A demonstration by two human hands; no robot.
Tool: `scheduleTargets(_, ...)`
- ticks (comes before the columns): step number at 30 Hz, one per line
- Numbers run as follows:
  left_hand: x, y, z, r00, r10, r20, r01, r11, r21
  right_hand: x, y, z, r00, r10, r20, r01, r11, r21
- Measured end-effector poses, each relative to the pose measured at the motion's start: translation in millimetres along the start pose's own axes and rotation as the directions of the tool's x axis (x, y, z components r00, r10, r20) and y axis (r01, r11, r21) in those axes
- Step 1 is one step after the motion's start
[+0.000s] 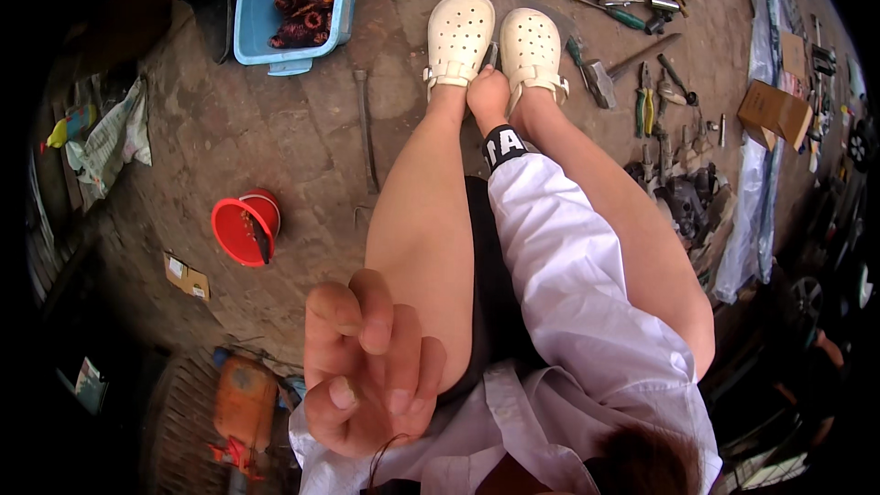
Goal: The person sits on the floor and uses a knife and hammer to scrape, cut, and shape small metal pieces. They repeatedly pick up parts from a blue container, work on them with tools, and place them into a red bucket.
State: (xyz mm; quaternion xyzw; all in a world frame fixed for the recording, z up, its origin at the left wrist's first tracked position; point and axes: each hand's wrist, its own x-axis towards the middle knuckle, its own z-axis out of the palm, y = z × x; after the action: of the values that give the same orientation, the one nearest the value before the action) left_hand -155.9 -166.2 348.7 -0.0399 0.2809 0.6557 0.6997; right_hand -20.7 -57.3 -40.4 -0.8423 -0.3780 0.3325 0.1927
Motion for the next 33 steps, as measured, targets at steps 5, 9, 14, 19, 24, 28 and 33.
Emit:
scheduleTargets(5,2,0,4,0.999,0.004,-0.034,-0.003,0.999,0.046,4,-1,5,1.000,0.025,-0.018,-0.024,0.998,0.061)
scheduleTargets(9,0,3,-1,1.000,0.019,-0.024,-0.019,1.000,0.011,7,2,-1,1.000,0.026,0.011,-0.027,0.996,0.085)
scheduleTargets(14,-2,6,5,0.999,0.003,-0.035,-0.003,1.000,0.002,11,5,-2,0.997,0.005,0.075,-0.009,0.998,0.057)
scheduleTargets(19,-3,6,6,0.999,0.013,-0.047,-0.012,1.000,0.008,4,-2,-4,1.000,0.030,0.008,-0.031,0.995,0.091)
scheduleTargets(24,-3,5,5,0.999,0.037,-0.018,-0.037,0.999,-0.015,2,-3,0,0.998,0.057,-0.023,-0.053,0.990,0.134)
scheduleTargets(28,-4,7,6,1.000,-0.002,-0.008,0.002,1.000,-0.016,-1,-7,-5,0.998,0.053,-0.020,-0.050,0.991,0.121)
scheduleTargets(33,-3,7,5,1.000,-0.008,-0.005,0.008,0.999,-0.034,-4,-4,-9,0.999,0.032,-0.007,-0.031,0.995,0.099)
